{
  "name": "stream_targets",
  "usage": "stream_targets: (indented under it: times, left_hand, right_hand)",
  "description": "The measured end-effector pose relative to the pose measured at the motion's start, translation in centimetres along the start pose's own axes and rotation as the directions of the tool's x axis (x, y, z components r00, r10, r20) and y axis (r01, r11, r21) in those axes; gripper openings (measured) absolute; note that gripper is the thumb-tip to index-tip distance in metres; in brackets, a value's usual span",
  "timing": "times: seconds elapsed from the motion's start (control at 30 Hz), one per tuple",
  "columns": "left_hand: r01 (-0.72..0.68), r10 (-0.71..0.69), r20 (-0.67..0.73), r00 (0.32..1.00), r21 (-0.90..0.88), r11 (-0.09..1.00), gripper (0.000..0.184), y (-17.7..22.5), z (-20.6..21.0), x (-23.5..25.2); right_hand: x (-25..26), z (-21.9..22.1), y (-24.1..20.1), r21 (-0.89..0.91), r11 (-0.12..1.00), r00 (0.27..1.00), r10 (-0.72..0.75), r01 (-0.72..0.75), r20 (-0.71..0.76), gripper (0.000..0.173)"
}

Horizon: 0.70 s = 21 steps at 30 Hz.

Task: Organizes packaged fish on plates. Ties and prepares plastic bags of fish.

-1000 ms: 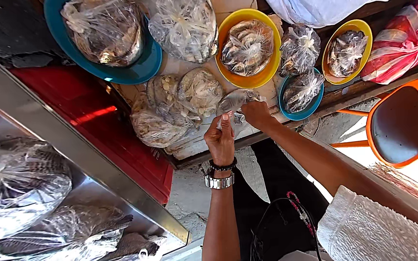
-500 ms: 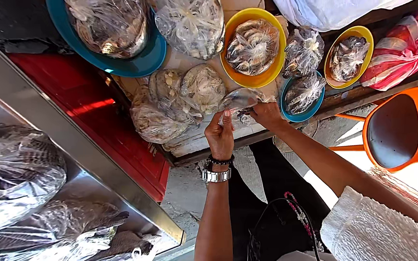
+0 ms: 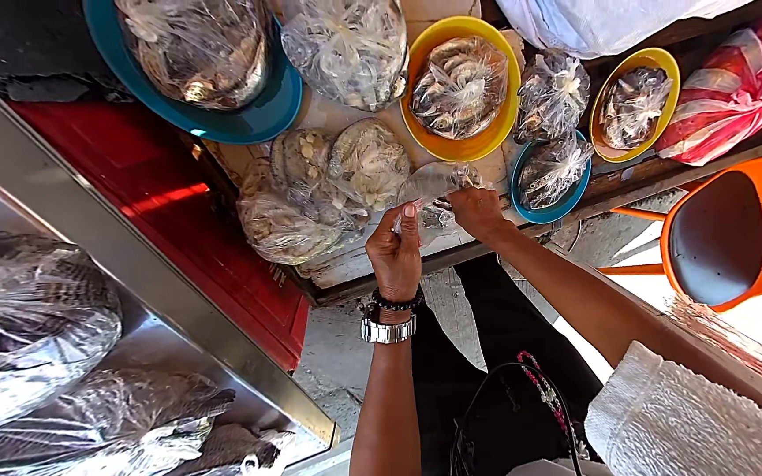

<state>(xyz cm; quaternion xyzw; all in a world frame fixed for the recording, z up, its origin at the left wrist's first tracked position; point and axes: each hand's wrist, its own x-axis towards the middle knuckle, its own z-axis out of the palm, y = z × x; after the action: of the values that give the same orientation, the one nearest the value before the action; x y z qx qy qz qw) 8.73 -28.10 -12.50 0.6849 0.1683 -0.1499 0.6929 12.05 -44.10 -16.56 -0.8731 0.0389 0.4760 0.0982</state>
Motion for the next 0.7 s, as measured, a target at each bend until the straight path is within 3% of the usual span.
stream_targets:
  times: [0.1, 0.37, 0.7]
  left_hand:
    - [0.004, -0.005, 0.028, 1.0, 0.004, 1.0, 0.021, -0.6, 0.6, -0.4]
    - [0.102, -0.102, 0.005, 0.995, 0.063, 0.993, 0.022, -1.5, 0.5, 0.1]
    - [-0.02, 0.011, 0.065, 0.998, 0.149, 0.989, 0.023, -0.9, 0.5, 1.5]
  right_hand:
    - [0.0, 0.3, -0.5, -0.031, 0.998, 0.993, 0.064, -0.061, 0.094, 0.026]
    - [1.7, 3.1, 0.1, 0.031, 0.997, 0.995, 0.076, -0.074, -0.067, 0.046]
    - [1.6, 0.2, -2.2, -0.014, 0.992, 0.964, 0.125, -0.126, 0.234, 0.028]
